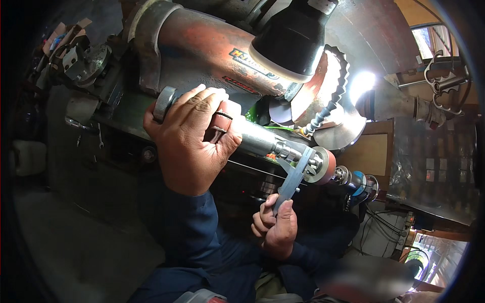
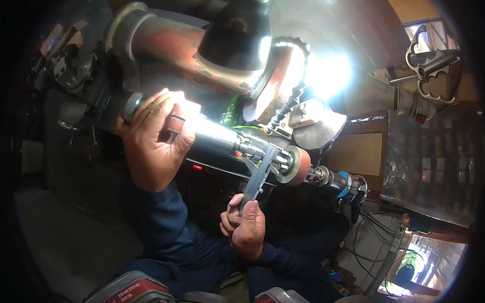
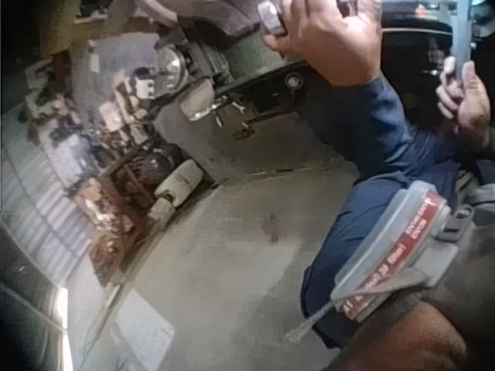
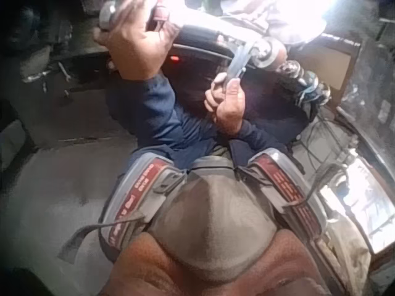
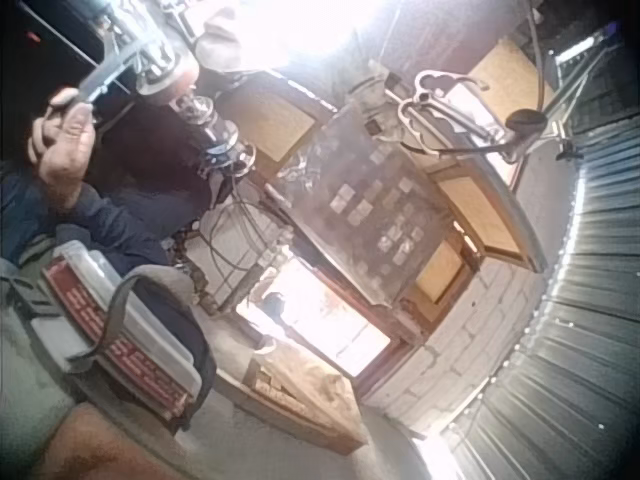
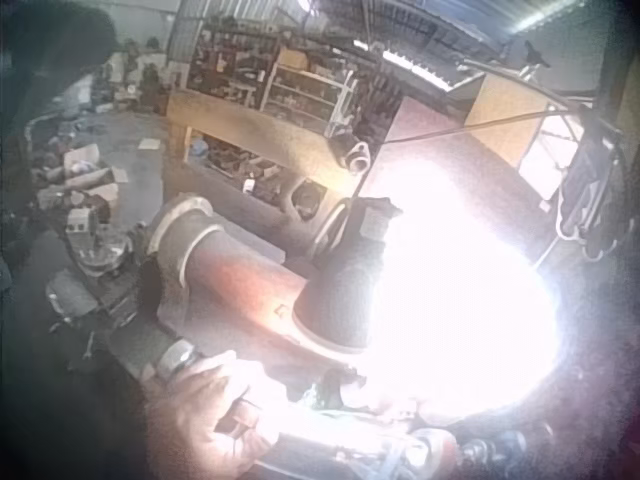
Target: Operating a specialized grinding or lathe machine to process a cylindrical metal component, including measurement with calipers.
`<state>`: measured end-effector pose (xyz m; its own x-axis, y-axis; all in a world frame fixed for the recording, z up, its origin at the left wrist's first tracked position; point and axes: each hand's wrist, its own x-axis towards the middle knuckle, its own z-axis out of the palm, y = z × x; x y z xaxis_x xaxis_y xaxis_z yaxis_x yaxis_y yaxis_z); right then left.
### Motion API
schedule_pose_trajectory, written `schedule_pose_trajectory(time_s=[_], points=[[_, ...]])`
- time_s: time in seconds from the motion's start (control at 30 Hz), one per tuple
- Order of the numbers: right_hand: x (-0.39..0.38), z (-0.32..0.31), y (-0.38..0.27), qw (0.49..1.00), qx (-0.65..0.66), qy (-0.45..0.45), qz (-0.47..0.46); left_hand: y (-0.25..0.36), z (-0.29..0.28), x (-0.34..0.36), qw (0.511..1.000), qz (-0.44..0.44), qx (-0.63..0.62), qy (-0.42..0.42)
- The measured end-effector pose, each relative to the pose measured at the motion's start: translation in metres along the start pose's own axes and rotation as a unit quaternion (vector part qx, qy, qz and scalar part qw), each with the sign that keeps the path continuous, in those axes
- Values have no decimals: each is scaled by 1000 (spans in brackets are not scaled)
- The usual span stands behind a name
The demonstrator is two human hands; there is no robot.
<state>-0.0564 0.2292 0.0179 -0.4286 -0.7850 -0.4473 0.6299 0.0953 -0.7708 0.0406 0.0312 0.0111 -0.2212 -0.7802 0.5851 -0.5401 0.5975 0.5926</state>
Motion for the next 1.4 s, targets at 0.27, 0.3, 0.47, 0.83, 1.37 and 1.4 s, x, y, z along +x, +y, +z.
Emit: schedule_pose_trajectory(time_s=[0.27, 0.3, 0.47, 0.83, 1.37, 1.4], points=[[-5, 9, -19, 997, 38, 28, 59, -1, -1, -1, 1000, -1, -3, 0], [-6, 13, -23, 997, 35, 38, 65, -1, -1, -1, 1000, -1, -2, -1], [-5, 13, -15, 997, 8, 59, 41, 2, -1, 1, 1000, -1, -6, 6], [-2, 2, 0, 999, -23, 36, 5, 0, -2, 0, 1000, 12, -10, 5], [0, 1, -9, 999, -5, 28, 28, 3, -4, 4, 1000, 11, -1, 12], [0, 1, -8, 999, -5, 27, 27, 2, -5, 2, 1000, 11, -1, 12]])
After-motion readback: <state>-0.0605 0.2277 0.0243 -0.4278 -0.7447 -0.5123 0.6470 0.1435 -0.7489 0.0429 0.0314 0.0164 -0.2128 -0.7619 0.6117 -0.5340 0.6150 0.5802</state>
